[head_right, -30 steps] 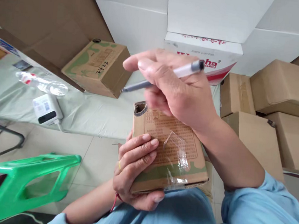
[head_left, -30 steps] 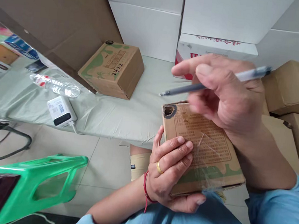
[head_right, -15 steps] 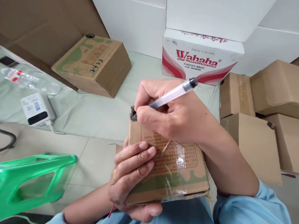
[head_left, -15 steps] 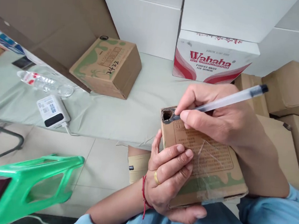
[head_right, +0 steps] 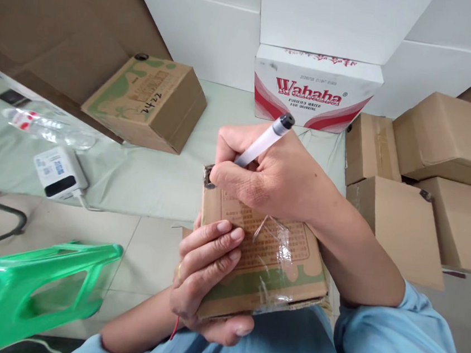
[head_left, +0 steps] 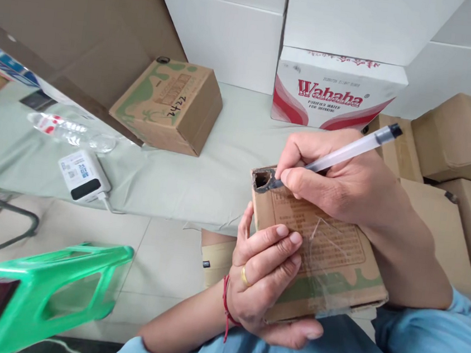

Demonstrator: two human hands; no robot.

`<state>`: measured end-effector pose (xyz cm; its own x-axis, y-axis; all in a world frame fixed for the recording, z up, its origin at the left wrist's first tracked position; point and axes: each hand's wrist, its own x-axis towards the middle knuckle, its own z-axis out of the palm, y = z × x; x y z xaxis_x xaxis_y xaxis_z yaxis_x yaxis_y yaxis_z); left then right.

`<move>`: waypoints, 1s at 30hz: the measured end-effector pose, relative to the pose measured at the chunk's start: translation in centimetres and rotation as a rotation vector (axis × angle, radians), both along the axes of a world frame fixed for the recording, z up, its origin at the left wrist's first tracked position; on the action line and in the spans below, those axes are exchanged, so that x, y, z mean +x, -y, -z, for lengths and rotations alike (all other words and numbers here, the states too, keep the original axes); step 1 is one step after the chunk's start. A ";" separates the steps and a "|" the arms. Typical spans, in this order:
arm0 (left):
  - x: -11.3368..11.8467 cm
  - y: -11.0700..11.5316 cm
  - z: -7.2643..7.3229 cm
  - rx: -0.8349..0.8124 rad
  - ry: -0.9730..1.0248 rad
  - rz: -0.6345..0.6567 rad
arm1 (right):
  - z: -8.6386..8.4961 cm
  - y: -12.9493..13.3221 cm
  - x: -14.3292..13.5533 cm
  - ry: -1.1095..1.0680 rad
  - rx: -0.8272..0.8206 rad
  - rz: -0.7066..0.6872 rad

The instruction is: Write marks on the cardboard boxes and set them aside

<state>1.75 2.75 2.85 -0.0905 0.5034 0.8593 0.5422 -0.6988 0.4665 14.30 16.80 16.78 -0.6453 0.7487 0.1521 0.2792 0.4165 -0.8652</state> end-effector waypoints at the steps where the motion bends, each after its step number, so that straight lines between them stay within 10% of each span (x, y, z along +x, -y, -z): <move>1: 0.0 0.0 0.0 -0.003 -0.006 -0.004 | 0.0 0.0 0.0 -0.004 0.002 0.018; 13: 0.1 0.0 0.5 -0.007 0.004 -0.022 | 0.2 0.1 -0.2 -0.015 0.067 0.199; 30: 0.0 0.1 0.1 -0.009 -0.015 -0.003 | 0.5 -0.2 -0.2 0.033 0.084 0.112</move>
<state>1.73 2.69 2.70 -0.0791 0.5106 0.8562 0.5518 -0.6929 0.4641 14.14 16.97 16.25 -0.5643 0.8016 0.1973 0.3559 0.4519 -0.8180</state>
